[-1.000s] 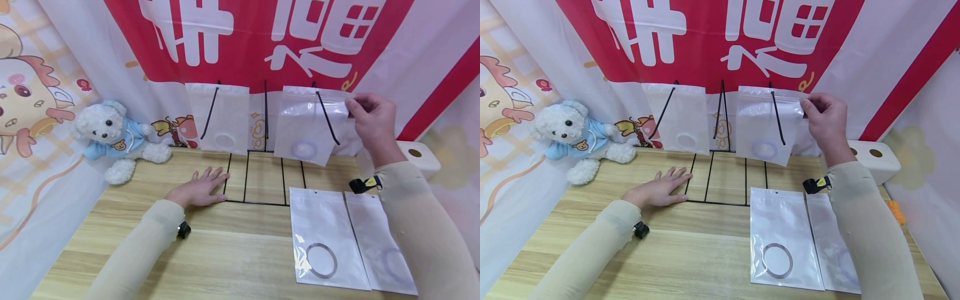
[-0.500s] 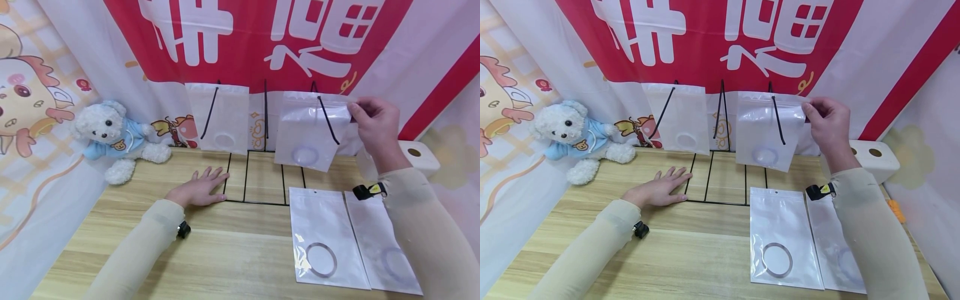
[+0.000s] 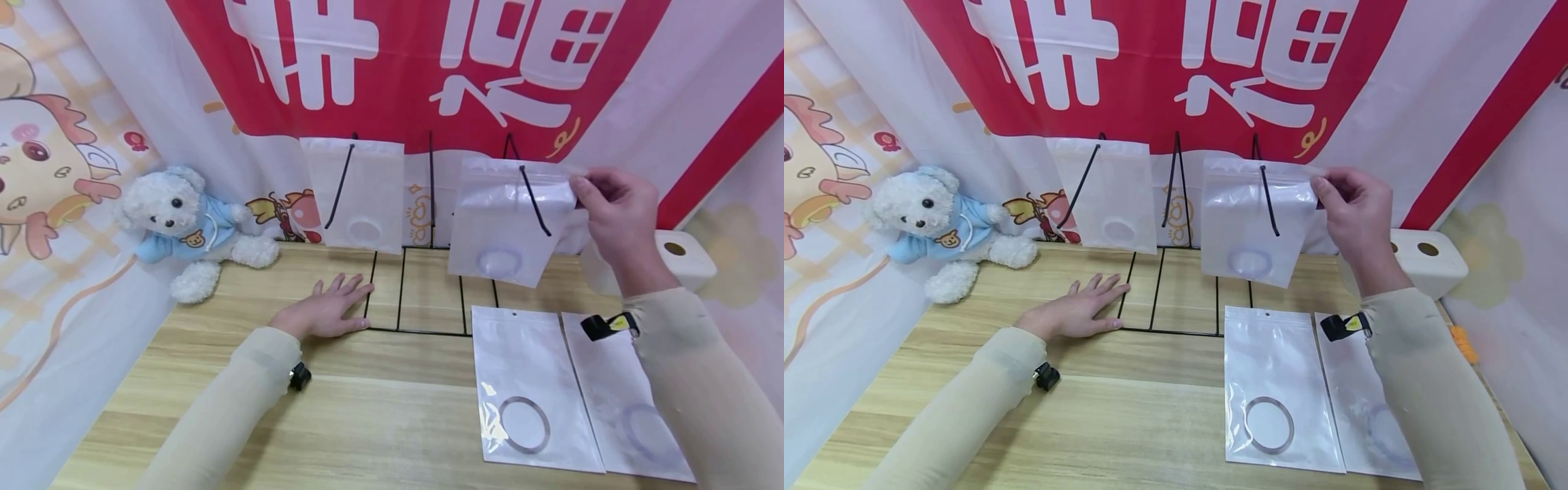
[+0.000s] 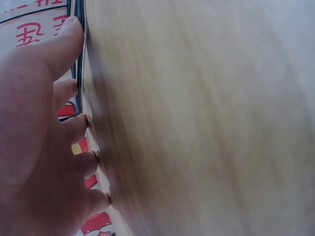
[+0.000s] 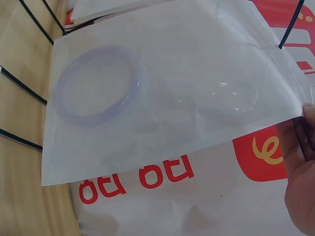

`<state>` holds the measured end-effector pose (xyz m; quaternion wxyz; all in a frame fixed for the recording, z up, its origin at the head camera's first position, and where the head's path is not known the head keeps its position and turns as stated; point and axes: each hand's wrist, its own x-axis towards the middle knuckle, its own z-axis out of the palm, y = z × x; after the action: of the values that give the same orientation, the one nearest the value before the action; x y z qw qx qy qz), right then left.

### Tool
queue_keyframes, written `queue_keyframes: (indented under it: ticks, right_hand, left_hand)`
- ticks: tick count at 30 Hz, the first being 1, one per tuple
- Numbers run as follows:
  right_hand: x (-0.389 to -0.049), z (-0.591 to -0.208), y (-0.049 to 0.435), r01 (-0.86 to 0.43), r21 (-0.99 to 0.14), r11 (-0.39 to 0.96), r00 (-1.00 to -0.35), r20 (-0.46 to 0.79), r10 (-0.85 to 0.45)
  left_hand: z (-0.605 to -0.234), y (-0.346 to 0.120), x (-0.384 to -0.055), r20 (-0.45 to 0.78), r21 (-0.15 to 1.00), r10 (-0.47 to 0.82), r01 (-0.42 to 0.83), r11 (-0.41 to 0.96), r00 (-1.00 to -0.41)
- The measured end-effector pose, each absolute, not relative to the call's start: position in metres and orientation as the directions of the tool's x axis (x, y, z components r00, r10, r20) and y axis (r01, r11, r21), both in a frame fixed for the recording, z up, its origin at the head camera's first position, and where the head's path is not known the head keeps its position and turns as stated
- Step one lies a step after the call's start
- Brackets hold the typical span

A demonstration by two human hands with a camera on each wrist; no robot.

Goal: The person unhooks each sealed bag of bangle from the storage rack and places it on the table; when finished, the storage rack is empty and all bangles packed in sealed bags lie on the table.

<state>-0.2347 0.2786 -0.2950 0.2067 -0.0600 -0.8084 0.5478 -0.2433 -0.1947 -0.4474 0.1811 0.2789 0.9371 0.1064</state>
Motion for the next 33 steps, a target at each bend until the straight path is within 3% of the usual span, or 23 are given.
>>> queue_keyframes:
  ticks: [33]
  right_hand:
    - [-0.191, -0.304, 0.285, -0.234, -0.860, 0.454, -0.879, 0.387, 0.278]
  left_hand:
    - [-0.445, -0.193, -0.241, -0.279, 0.310, 0.560, 0.479, 0.821, -0.780]
